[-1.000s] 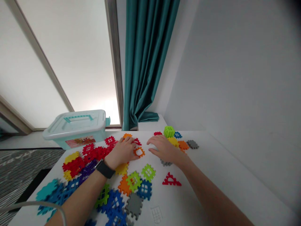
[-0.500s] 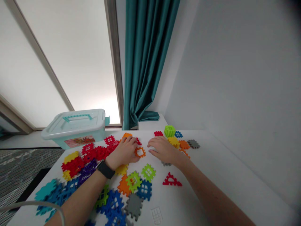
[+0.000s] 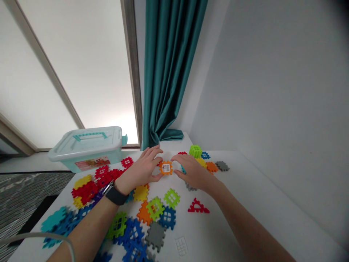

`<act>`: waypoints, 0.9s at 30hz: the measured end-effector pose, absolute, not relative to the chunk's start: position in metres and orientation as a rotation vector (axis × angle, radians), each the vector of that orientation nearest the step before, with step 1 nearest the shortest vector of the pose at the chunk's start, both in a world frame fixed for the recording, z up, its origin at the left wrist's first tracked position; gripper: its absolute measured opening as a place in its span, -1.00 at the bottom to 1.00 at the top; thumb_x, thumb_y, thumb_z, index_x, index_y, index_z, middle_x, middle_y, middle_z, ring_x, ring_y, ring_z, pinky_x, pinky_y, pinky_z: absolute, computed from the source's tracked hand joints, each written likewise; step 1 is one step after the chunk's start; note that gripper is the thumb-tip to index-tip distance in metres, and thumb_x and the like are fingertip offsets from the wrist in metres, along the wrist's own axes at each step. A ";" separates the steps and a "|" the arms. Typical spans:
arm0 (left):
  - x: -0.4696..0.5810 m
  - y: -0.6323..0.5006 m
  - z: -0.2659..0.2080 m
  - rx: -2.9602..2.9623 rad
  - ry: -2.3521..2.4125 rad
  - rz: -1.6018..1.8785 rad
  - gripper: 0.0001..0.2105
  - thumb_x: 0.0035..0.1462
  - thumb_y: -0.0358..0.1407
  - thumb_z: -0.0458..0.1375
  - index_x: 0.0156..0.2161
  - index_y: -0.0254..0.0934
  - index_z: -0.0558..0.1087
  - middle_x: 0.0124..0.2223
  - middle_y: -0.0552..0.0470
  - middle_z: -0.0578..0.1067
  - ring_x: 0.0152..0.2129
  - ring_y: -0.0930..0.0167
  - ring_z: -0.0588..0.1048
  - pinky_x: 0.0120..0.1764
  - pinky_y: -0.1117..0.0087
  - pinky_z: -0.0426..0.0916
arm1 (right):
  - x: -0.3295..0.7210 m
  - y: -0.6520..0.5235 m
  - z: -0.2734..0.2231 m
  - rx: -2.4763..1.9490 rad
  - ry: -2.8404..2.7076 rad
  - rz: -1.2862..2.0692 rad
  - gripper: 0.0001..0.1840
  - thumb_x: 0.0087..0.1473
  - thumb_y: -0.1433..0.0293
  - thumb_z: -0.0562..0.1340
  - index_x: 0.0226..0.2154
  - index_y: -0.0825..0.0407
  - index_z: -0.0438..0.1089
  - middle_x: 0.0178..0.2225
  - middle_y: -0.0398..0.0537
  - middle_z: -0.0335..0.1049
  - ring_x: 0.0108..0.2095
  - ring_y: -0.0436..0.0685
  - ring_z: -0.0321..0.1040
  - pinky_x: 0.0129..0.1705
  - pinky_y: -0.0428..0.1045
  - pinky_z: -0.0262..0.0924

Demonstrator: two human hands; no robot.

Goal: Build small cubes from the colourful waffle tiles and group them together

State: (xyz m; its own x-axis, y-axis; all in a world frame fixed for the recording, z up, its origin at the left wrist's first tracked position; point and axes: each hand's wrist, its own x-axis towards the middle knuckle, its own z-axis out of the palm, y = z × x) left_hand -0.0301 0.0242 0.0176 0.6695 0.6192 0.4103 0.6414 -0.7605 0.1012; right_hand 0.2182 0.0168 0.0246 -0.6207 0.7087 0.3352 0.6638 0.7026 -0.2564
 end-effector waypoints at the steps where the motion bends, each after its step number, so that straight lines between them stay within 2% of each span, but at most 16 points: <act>1: -0.030 0.023 0.020 -2.817 -1.054 -0.676 -0.67 0.10 -0.22 0.30 -0.04 -0.27 0.44 0.22 -0.23 0.33 0.34 0.04 0.12 0.32 -0.11 0.11 | 0.217 0.014 0.026 -1.038 -2.484 0.160 -0.63 0.18 0.44 0.22 0.06 0.06 0.33 0.09 0.16 0.43 0.11 0.28 0.35 0.20 0.27 0.18; 9: -0.026 0.010 0.036 -2.795 -0.959 -0.762 -0.68 0.15 -0.24 0.28 -0.01 -0.28 0.41 0.21 -0.24 0.35 0.33 0.06 0.14 0.29 -0.12 0.16 | 0.213 -0.006 0.030 -0.946 -2.411 0.142 -0.52 0.13 0.47 0.25 0.12 0.00 0.29 0.12 0.15 0.39 0.17 0.28 0.32 0.22 0.31 0.20; 18: -0.025 -0.004 0.036 -2.830 -0.924 -0.742 -0.67 0.13 -0.26 0.29 -0.01 -0.29 0.41 0.20 -0.23 0.34 0.32 0.08 0.16 0.29 -0.03 0.20 | 0.217 -0.025 0.016 -0.950 -2.349 0.058 -0.52 0.14 0.45 0.26 0.12 -0.03 0.29 0.10 0.13 0.41 0.15 0.28 0.34 0.20 0.29 0.25; 27: -0.041 -0.023 0.028 -2.833 -1.071 -0.846 -0.56 0.12 -0.26 0.26 0.10 -0.23 0.34 0.21 -0.22 0.33 0.22 0.10 0.28 0.22 -0.01 0.26 | 0.204 -0.038 0.010 -0.941 -2.309 0.103 -0.57 0.16 0.45 0.23 0.10 -0.04 0.29 0.08 0.12 0.42 0.11 0.27 0.37 0.17 0.29 0.28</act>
State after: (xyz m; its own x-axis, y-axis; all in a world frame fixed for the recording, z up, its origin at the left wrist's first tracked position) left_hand -0.0410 -0.0228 0.0279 0.6233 0.6146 0.4835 0.6130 -0.7679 0.1859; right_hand 0.2039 -0.0381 0.0104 -0.5426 0.6523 0.5292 0.6029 0.7411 -0.2955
